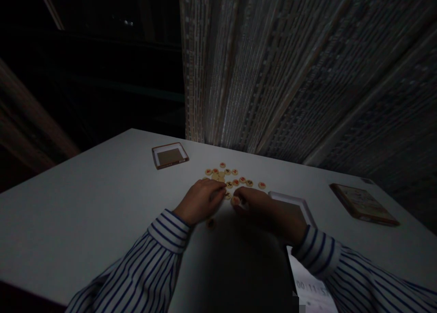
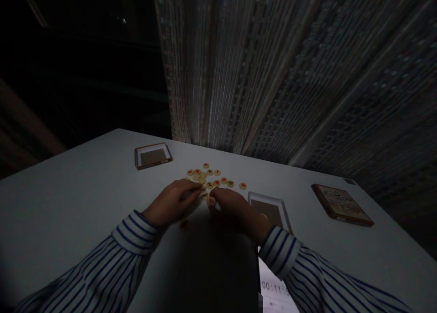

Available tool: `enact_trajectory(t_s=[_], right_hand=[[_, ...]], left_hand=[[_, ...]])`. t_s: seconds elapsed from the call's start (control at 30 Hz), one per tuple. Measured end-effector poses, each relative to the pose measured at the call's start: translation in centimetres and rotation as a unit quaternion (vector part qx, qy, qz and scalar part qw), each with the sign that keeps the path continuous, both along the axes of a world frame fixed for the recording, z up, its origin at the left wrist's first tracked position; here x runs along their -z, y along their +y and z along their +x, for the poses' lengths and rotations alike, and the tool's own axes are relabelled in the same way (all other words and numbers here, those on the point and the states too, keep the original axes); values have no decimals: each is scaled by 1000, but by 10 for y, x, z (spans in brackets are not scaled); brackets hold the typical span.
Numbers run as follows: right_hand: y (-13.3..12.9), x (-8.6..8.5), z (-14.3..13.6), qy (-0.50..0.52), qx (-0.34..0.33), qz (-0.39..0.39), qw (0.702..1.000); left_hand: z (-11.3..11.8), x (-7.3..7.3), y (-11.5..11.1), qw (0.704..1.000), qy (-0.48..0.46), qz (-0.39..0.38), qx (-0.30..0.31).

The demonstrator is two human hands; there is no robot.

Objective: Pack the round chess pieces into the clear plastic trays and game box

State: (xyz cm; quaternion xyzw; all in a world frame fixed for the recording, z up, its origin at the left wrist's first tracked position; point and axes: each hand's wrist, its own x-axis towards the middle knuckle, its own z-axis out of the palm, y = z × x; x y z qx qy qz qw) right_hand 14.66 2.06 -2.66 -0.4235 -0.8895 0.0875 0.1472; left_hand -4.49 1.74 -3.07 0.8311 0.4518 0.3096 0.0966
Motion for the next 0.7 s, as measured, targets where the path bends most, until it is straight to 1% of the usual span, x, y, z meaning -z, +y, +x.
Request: enact_trajectory(t_s=[0.13,0.27,0.33,0.43,0.5,0.7], right_hand=[[0,-4,0,41,-21,21,999],[1,-5,2,59,-12,22,998],[1,-6,3,58,-10,16,998],[0,-10,4,58,-8,8,998],[-1,-11,5,61,-10,7,998],[-8,-16,8,84,-26,2,996]], left_hand=[[4,2,-1,998,-43,-49,12],[7,4,-2,988,-107,-110,14],[9,4,-2,980,-141,-140,27],[13,2,-3,963,-194,-174,70],[16,1,-4,950,-225,-198,86],[21,-1,-5,918,-286,-266,70]])
